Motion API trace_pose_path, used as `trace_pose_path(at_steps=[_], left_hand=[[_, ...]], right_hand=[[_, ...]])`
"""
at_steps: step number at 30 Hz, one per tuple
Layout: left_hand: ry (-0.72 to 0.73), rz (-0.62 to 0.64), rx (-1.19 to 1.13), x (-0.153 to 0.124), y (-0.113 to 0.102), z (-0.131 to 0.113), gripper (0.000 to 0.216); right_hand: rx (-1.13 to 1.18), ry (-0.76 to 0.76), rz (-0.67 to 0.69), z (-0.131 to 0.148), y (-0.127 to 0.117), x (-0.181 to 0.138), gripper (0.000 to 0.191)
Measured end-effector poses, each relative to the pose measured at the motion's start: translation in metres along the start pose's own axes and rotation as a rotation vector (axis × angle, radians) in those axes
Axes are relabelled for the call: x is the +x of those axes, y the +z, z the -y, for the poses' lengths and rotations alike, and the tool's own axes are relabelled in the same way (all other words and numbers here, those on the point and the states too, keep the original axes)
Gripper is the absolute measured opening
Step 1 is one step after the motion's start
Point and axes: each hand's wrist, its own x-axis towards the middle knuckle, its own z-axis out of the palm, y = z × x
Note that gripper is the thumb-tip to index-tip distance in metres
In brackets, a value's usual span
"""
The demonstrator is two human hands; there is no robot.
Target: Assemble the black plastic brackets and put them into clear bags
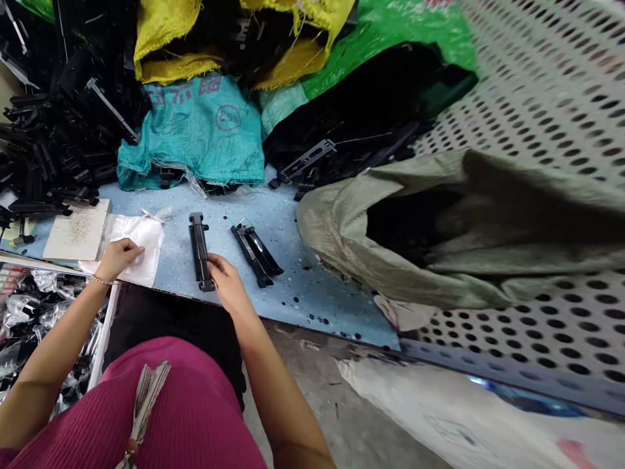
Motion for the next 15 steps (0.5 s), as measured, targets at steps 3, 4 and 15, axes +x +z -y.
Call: trace_pose_path(at_steps=[3, 4, 15], left_hand=[[-0.085, 0.036, -0.282, 0.001, -0.007, 0.005, 0.027], [-0.087, 0.034, -0.317, 0.000, -0.007, 0.006, 0.027], [0.483, -0.122, 0.288, -0.013, -0.008, 0.018, 0.049]], right_hand=[[0.368, 0.178, 0.230, 0.004, 0.031, 0.007, 0.023], [0.437, 0.254, 0.306, 0.003, 0.041, 0.008, 0.021], [0.899, 0.757, 0.707, -0.032, 0.061, -0.005, 0.027]])
